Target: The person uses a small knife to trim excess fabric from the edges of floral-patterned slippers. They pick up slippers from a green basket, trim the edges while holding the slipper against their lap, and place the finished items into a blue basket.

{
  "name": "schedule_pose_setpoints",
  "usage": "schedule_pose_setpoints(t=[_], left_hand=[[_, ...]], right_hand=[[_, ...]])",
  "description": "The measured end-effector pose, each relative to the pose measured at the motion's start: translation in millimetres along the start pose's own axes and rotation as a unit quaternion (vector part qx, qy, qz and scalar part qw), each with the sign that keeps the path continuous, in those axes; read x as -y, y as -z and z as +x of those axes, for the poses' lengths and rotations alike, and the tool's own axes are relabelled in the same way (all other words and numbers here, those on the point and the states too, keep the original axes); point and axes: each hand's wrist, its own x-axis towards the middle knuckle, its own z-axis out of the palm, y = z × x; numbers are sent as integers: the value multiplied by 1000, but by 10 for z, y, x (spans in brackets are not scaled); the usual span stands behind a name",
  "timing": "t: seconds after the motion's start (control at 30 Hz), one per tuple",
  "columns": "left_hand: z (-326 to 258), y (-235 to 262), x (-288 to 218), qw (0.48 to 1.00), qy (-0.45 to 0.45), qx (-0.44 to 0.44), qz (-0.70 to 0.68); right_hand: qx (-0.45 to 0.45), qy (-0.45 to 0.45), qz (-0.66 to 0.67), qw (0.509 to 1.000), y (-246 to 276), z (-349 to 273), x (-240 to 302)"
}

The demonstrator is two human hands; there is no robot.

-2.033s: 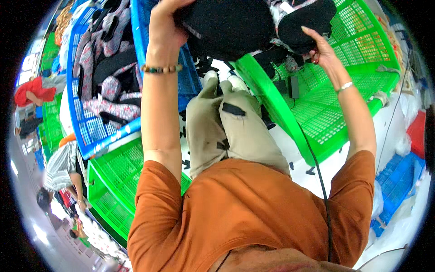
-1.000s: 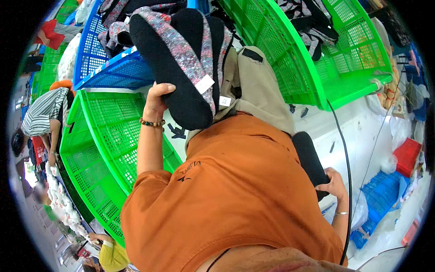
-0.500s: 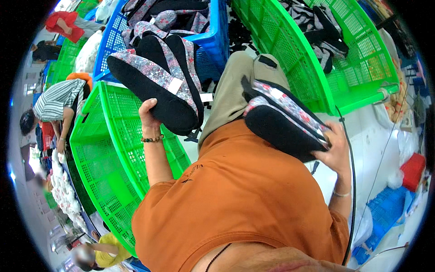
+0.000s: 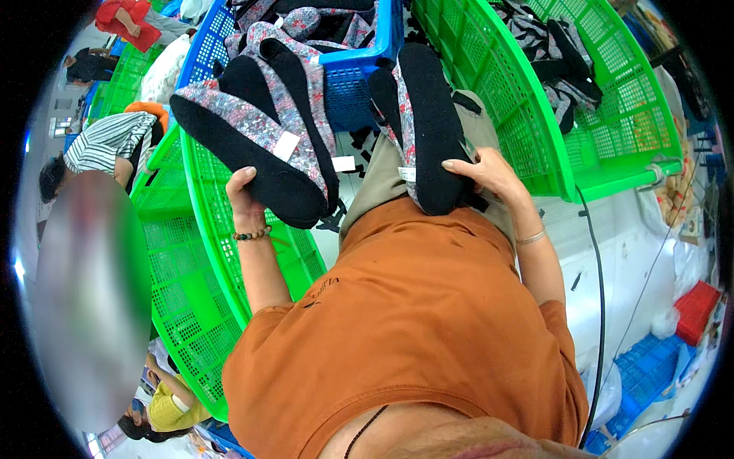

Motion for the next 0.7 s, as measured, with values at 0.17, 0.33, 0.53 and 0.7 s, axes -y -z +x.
schedule_pose_setpoints(t=[0.17, 0.33, 0.53, 0.7], left_hand=[[80, -470, -63, 988, 25, 115, -102], [358, -881, 379, 973, 181, 136, -45], [571, -1398, 1336, 931, 310, 125, -145], [900, -1393, 1577, 921, 315, 178, -142]], right_hand=[[-33, 34, -4, 999, -141, -11, -225], [-101, 64, -21, 993, -177, -143, -209], [-157, 39, 51, 986, -208, -217, -457], [-275, 10, -65, 959, -28, -300, -496]])
